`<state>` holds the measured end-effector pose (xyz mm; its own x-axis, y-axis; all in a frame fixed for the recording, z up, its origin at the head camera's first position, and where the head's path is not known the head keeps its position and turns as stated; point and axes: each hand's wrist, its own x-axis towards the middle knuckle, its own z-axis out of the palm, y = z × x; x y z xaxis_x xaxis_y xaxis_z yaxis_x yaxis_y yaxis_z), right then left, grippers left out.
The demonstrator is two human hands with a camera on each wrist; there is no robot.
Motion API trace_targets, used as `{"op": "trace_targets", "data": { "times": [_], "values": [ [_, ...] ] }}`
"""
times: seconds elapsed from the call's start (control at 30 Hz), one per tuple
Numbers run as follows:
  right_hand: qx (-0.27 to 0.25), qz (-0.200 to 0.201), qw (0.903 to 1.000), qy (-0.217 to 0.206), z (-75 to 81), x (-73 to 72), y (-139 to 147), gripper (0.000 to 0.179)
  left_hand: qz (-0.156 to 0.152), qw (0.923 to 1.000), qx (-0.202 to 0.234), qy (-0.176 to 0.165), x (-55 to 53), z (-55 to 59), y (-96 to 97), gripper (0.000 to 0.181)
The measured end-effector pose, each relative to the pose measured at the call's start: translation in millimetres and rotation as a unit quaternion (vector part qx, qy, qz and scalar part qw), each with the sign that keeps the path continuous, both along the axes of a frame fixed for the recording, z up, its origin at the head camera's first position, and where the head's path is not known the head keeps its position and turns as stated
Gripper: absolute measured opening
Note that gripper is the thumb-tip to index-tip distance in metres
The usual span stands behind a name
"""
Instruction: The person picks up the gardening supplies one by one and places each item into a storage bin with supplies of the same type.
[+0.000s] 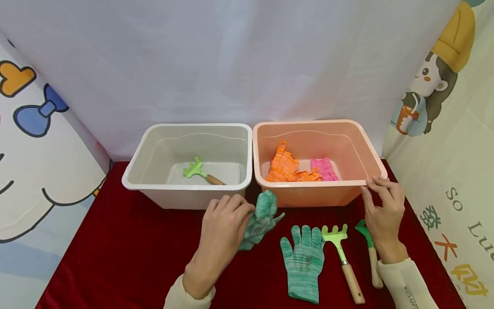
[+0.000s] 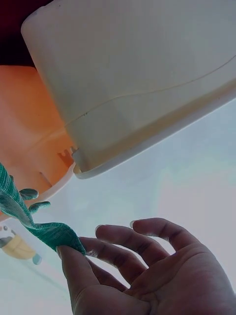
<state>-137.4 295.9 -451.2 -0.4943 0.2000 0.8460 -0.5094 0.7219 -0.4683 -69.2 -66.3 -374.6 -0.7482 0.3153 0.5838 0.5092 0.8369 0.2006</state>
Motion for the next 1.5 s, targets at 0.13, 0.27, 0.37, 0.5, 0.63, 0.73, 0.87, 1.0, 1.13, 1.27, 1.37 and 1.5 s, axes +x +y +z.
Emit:
{"op": "trace_targets", "data": {
  "times": [0.13,0.27,0.37,0.5,0.63,0.73,0.87,1.0,1.13,1.27,1.37,1.5],
  "values": [
    [0.000,0.000,1.0000,-0.001,0.4,-0.4,-0.3,0.021,-0.004,1.0000,-0.001,0.003,0.3,3.3,1.4,0.006],
    [0.000,0.001,1.0000,-0.003,0.6,-0.6,-0.6,0.021,-0.008,1.0000,-0.002,0.005,0.4,6.1,2.4,0.005],
    [0.002,0.000,1.0000,-0.004,0.6,-0.7,-0.6,0.021,-0.010,0.9999,-0.004,0.009,0.1,7.3,3.2,0.005],
    [0.002,0.001,1.0000,-0.003,0.6,-0.8,-0.5,0.021,-0.014,0.9998,-0.004,0.014,-0.5,8.4,4.1,0.005],
    [0.002,0.001,1.0000,-0.002,0.6,-0.5,-0.2,0.022,-0.020,0.9997,-0.006,0.013,-1.3,10.6,5.2,0.005],
    [0.005,-0.001,1.0000,-0.005,0.6,-0.1,-0.2,0.023,-0.025,0.9996,-0.005,0.009,-1.9,12.8,6.1,0.005],
    [0.007,-0.002,1.0000,-0.006,0.7,0.4,-0.3,0.023,-0.028,0.9996,-0.006,0.006,-2.8,15.9,7.8,0.005],
    [0.003,0.000,1.0000,-0.002,1.0,0.4,-0.5,0.022,-0.030,0.9995,-0.006,0.007,-3.7,18.5,9.4,0.006],
    [0.002,0.000,1.0000,0.001,0.6,0.1,-0.6,0.021,-0.031,0.9994,-0.004,0.012,-4.5,20.0,10.9,0.005],
    [0.001,0.001,1.0000,0.002,0.1,-0.3,-0.2,0.021,-0.033,0.9993,-0.004,0.016,-4.9,21.4,12.4,0.006],
    [0.003,-0.001,1.0000,0.000,-0.1,-0.2,0.0,0.021,-0.034,0.9993,-0.007,0.016,-5.1,22.5,13.6,0.006],
    [0.004,-0.004,1.0000,-0.001,-0.2,-0.4,0.0,0.021,-0.036,0.9991,-0.012,0.019,-5.9,24.0,15.3,0.006]
  ]
}}
